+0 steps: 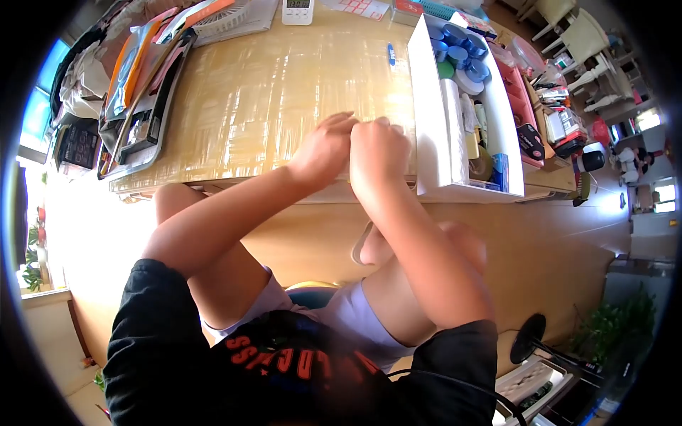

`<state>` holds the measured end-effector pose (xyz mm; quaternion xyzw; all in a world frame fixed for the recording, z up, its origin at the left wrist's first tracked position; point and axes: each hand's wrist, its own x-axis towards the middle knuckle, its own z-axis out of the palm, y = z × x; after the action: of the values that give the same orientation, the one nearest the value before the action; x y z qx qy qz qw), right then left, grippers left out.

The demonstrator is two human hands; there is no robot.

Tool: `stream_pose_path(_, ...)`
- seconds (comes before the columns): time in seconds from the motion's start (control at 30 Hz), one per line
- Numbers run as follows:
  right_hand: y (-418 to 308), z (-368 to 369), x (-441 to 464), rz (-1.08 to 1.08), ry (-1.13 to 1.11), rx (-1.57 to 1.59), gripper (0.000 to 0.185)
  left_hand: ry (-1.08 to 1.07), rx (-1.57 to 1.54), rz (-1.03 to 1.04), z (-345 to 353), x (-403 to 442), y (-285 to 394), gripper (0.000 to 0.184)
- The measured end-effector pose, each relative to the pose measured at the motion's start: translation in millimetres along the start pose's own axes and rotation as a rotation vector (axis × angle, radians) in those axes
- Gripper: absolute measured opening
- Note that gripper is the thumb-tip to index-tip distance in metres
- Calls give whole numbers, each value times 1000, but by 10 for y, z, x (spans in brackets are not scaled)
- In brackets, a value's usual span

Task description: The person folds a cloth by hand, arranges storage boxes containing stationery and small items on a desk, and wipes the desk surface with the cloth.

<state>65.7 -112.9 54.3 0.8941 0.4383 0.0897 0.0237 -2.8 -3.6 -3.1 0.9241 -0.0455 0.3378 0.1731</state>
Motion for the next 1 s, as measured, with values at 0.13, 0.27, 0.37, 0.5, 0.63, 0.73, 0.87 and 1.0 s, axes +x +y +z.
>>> stream_pose_path(0.13,-8,324,533,168,185,26,12,-136,-68,-102,153,354,-464,10)
stream_pose_path(0.27,108,573,1183,284,216,103,30,-85,-15,-272,280,726,-777,12)
stream_pose_path(0.37,119,464,1380,316,121,77,28,-196,114,-322,381,929,-946,11)
stream_pose_path(0.5,13,329,1384,352,46,24,21,-286,195,-309,205,918,-902,10)
stream_pose_path(0.63,-98,98,1057,114,-71,55,19,-354,213,-223,-123,626,-802,11)
stream_pose_path(0.73,-88,43,737,-149,-51,130,17,-230,162,-151,-355,107,-661,10)
stream_pose_path(0.87,-141,-49,412,-318,-135,407,13,-169,251,-99,-582,-475,-266,12)
stream_pose_path(1.0,-414,-201,262,-333,-286,414,12,-275,233,-93,-891,-765,-106,16)
